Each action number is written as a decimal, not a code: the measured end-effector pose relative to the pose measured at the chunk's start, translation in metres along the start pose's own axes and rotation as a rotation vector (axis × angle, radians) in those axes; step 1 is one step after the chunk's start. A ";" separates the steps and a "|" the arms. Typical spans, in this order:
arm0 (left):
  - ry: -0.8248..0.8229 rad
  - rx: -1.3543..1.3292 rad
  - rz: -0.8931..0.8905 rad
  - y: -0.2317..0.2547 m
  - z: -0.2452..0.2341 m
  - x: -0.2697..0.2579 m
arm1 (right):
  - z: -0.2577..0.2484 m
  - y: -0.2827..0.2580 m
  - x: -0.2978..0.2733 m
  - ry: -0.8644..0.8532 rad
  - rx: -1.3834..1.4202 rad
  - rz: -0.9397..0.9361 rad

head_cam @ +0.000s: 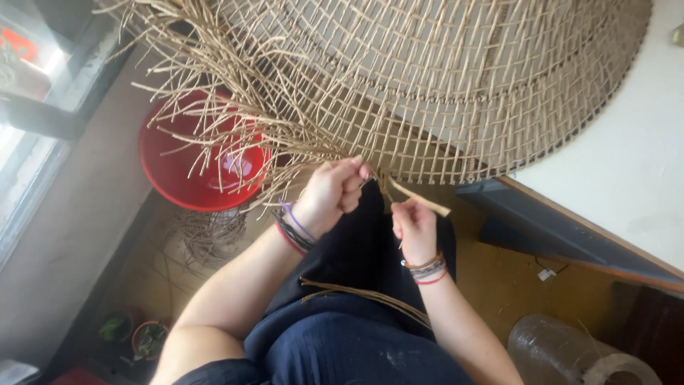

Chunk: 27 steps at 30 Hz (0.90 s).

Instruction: Weaving wicker strands into a large conical furniture piece or lampshade.

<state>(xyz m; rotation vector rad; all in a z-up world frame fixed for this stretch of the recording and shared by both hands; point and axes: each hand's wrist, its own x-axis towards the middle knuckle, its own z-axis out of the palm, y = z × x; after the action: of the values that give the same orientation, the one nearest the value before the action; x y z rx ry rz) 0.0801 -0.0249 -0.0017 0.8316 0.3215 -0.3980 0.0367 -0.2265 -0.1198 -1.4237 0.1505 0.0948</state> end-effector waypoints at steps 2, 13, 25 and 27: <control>0.008 -0.013 0.077 0.008 0.002 0.010 | -0.001 0.015 0.015 0.027 0.033 0.042; -0.068 0.315 0.356 0.004 -0.009 0.000 | -0.010 0.021 0.016 -0.057 -0.128 0.032; 0.083 0.035 -0.286 -0.042 -0.018 -0.050 | 0.030 -0.126 -0.039 -0.641 -1.165 -0.272; 0.030 0.172 -0.244 -0.053 -0.028 -0.044 | 0.017 -0.123 -0.009 -0.142 -1.041 -0.637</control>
<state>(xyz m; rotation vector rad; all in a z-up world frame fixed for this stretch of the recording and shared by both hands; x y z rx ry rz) 0.0141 -0.0264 -0.0349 0.9707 0.4229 -0.6477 0.0474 -0.2268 0.0041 -2.4214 -0.5529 -0.2964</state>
